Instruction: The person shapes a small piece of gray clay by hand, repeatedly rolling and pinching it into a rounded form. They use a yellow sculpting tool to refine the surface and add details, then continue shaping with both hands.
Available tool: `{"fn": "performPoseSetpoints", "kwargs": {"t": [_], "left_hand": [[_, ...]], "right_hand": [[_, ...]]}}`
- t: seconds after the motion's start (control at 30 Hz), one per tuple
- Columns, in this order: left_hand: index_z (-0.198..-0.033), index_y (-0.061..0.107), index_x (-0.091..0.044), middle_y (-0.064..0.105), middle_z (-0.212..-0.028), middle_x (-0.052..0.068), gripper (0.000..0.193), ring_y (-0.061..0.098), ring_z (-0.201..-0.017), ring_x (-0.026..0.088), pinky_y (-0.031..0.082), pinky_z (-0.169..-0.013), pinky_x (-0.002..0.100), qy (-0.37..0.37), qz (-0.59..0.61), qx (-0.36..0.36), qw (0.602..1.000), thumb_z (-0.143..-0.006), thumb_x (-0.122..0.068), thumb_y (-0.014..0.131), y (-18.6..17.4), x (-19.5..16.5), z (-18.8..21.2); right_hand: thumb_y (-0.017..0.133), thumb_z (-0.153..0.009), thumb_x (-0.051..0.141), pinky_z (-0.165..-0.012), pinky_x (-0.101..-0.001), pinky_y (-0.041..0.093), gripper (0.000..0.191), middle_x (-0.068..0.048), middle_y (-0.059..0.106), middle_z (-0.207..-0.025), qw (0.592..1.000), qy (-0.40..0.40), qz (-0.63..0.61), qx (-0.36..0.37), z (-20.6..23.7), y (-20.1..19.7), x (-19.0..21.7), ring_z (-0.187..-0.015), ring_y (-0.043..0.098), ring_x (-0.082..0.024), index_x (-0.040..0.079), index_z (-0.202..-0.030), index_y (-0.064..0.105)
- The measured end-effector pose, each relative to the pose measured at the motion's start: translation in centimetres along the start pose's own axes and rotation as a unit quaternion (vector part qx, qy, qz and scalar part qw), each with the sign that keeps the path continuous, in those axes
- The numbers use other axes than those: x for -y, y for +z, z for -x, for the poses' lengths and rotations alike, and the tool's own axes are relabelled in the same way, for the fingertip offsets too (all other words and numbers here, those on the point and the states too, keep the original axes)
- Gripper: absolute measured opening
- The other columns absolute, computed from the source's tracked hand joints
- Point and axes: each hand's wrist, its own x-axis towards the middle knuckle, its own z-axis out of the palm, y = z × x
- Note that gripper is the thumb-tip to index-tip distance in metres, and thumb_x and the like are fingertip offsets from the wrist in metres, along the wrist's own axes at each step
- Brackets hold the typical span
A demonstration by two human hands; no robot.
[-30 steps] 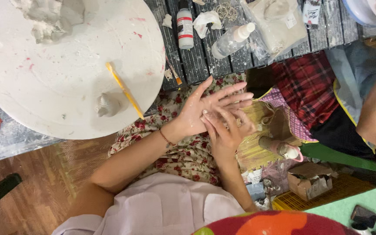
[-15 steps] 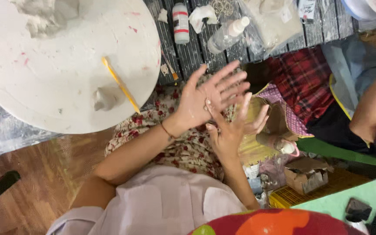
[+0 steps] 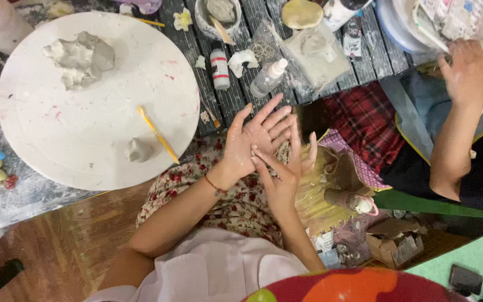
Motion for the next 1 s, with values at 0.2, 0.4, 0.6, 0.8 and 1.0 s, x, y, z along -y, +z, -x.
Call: {"fn": "performPoseSetpoints", "kwargs": {"t": [0.2,0.4,0.6,0.8,1.0], "left_hand": [[-0.165,0.034,-0.006,0.053,-0.150,0.014,0.070,0.055,-0.136,0.024,0.046,-0.117,0.040,-0.029,-0.041,0.012,0.999,-0.110,-0.046,0.048,-0.5,0.1,-0.1],[-0.162,0.041,-0.003,0.062,-0.138,0.010,0.059,0.059,-0.125,0.025,0.050,-0.111,0.040,-0.022,-0.002,0.077,0.997,-0.118,-0.042,0.049,0.3,0.5,-0.6],[-0.157,0.044,-0.003,0.064,-0.136,0.012,0.054,0.057,-0.132,0.028,0.048,-0.114,0.044,-0.012,0.010,0.126,0.992,-0.116,-0.038,0.047,2.8,-0.4,-3.5],[-0.157,0.040,0.000,0.059,-0.145,0.018,0.053,0.054,-0.139,0.032,0.044,-0.121,0.047,0.010,0.083,0.245,0.966,-0.120,-0.038,0.040,6.6,2.1,-9.6],[-0.160,0.033,-0.003,0.051,-0.150,0.017,0.056,0.049,-0.140,0.030,0.039,-0.123,0.046,0.110,0.033,0.154,0.981,-0.118,-0.039,0.039,8.0,1.8,-10.8]], "right_hand": [[0.088,-0.083,0.018,-0.128,-0.0565,0.016,0.022,-0.019,0.032,-0.167,0.999,-0.029,0.020,-0.023,-0.4,-0.1,0.2,-0.157,0.014,-0.047,0.018,-0.105,0.082],[0.090,-0.082,0.017,-0.125,-0.0581,0.021,0.014,-0.014,0.043,-0.164,0.995,-0.046,0.074,-0.048,-1.5,0.0,0.4,-0.157,0.013,-0.048,0.014,-0.091,0.080],[0.073,-0.098,0.031,-0.130,-0.0585,0.021,0.016,-0.016,0.051,-0.159,0.985,-0.111,0.064,-0.118,-3.2,-0.2,0.1,-0.160,0.017,-0.044,0.018,-0.102,0.082],[0.039,-0.119,0.059,-0.128,-0.0594,0.005,0.059,-0.022,0.009,-0.172,0.968,-0.122,0.154,-0.155,-5.3,-3.2,-0.9,-0.157,-0.009,-0.043,0.023,-0.125,0.084],[0.033,-0.111,0.064,-0.127,-0.0608,0.001,0.066,-0.019,0.006,-0.176,0.968,-0.089,0.187,-0.145,-6.5,-4.8,-0.6,-0.157,-0.011,-0.044,0.025,-0.123,0.085]]}}
